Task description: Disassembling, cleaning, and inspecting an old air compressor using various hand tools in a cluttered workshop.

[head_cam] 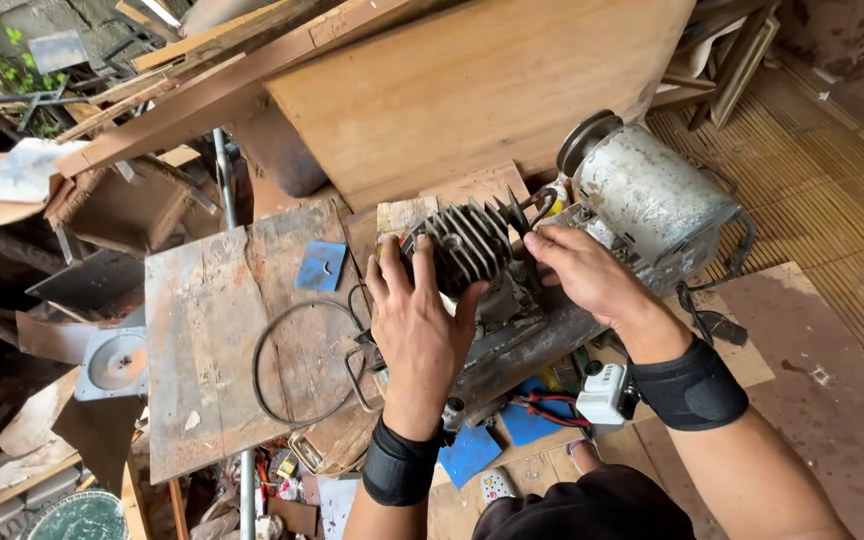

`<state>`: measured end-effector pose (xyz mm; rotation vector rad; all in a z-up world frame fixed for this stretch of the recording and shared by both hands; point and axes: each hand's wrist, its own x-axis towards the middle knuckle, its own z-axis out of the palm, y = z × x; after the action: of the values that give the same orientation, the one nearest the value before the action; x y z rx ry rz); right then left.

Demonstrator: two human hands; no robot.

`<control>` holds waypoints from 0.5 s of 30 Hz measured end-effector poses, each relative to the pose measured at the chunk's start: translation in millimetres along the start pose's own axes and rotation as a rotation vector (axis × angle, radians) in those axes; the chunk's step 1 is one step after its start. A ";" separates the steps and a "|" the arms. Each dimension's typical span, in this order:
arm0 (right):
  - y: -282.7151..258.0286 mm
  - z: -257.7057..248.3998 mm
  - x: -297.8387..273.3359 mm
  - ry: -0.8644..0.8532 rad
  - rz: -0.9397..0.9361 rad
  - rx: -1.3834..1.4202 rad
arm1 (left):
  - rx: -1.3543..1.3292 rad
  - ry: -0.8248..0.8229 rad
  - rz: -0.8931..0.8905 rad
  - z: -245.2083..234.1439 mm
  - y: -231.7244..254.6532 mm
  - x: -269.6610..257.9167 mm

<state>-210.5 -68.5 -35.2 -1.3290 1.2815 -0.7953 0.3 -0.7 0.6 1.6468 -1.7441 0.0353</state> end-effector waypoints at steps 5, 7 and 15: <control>-0.4 3.8 -4.0 0.027 -0.024 -0.084 | 0.002 0.004 0.014 2.6 -3.5 -2.7; -0.3 5.3 -5.6 0.025 -0.067 -0.121 | 0.012 -0.003 0.003 1.2 -2.3 -1.9; -4.3 11.5 -8.8 0.120 -0.123 -0.290 | -0.010 0.002 0.011 1.4 -3.4 -2.3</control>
<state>-200.2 -57.9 -31.5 -1.6243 1.4622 -0.8058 2.4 0.0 -3.1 1.6296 -1.7490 0.0328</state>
